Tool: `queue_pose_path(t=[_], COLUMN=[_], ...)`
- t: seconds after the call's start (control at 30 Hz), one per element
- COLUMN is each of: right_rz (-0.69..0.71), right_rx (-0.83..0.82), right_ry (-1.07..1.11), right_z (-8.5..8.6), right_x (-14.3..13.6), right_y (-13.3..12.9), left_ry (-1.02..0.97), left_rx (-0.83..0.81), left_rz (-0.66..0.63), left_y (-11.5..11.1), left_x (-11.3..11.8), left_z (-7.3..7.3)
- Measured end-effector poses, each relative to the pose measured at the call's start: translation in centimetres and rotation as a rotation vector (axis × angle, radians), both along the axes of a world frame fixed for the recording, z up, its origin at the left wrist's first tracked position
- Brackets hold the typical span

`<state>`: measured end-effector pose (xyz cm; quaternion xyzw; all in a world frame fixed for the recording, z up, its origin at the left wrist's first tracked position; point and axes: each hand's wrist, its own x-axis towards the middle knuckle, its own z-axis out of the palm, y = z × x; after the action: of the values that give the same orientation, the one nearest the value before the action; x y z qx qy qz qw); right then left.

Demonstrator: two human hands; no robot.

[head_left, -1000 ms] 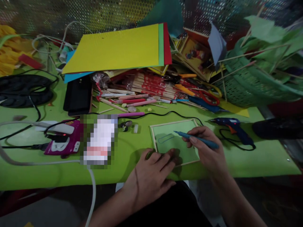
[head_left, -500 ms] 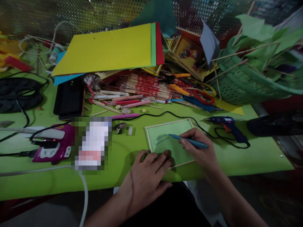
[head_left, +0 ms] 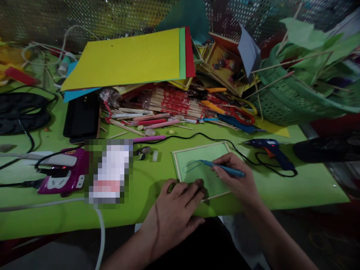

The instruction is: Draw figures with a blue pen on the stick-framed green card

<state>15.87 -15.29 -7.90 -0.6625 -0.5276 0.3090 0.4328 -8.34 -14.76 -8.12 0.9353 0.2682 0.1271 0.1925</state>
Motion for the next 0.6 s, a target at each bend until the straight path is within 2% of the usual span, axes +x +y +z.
queue_pose_path(t=[0.6], right_rz=[-0.043], right_rx=[0.036], right_ry=[-0.084], right_z=[0.18], right_x=[-0.48], right_y=[0.12], left_ry=[0.018], left_rx=[-0.006], left_rz=[-0.025], left_y=[0.13], left_x=[-0.14], left_z=[-0.07])
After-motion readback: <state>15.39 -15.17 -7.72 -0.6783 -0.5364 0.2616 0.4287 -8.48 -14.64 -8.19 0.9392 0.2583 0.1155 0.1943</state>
